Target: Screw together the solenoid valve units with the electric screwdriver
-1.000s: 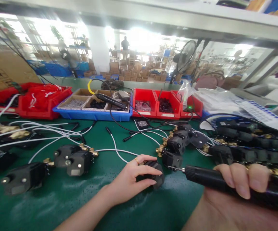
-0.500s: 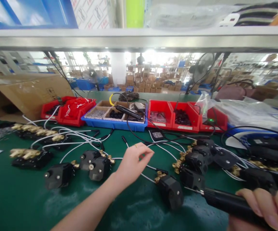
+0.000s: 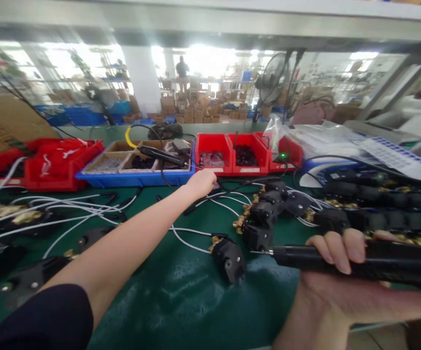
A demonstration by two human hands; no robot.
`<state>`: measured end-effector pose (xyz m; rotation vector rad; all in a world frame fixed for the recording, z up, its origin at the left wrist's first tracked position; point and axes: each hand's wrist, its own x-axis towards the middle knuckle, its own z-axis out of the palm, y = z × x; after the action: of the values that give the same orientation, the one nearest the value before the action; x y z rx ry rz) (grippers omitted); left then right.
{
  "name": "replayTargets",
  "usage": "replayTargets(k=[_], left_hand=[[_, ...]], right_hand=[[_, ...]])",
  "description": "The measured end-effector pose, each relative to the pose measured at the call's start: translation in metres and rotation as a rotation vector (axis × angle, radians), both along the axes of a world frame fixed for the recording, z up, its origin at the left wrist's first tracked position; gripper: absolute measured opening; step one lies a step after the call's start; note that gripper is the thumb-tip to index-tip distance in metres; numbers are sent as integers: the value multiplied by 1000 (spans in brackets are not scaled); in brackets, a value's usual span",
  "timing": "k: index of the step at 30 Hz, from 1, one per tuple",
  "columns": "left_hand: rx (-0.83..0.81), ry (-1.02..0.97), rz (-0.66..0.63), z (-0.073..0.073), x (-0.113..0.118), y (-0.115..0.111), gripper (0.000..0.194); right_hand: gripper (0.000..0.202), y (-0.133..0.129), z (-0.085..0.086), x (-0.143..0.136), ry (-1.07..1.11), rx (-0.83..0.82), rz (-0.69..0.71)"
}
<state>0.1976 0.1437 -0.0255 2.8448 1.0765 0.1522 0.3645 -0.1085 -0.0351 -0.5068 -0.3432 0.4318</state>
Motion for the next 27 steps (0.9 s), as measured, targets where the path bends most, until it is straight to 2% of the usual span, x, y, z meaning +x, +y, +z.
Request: replayTargets(k=[3,8,13,17,23,27], left_hand=[[-19,124,-33,-7,22,18,16],[6,245,-62,-7,37,33,8],[62,299,-68,-3,36,32,17],[110,278,-83,-5,29,33,16],[149,188,-95,-11,22,38,15],[155,108,-30,-7,20,33,16]], right_hand=[[70,0,2,6,-55,2,-44],[60,-6,3,-2,-112,41,-53],[55,-6,3,-6,-110,103,-38],[56,-5,3,-11,-135,114,17],[61,4,3,-19,-100,128,-78],[60,3,2,-21,-70,123,-60]])
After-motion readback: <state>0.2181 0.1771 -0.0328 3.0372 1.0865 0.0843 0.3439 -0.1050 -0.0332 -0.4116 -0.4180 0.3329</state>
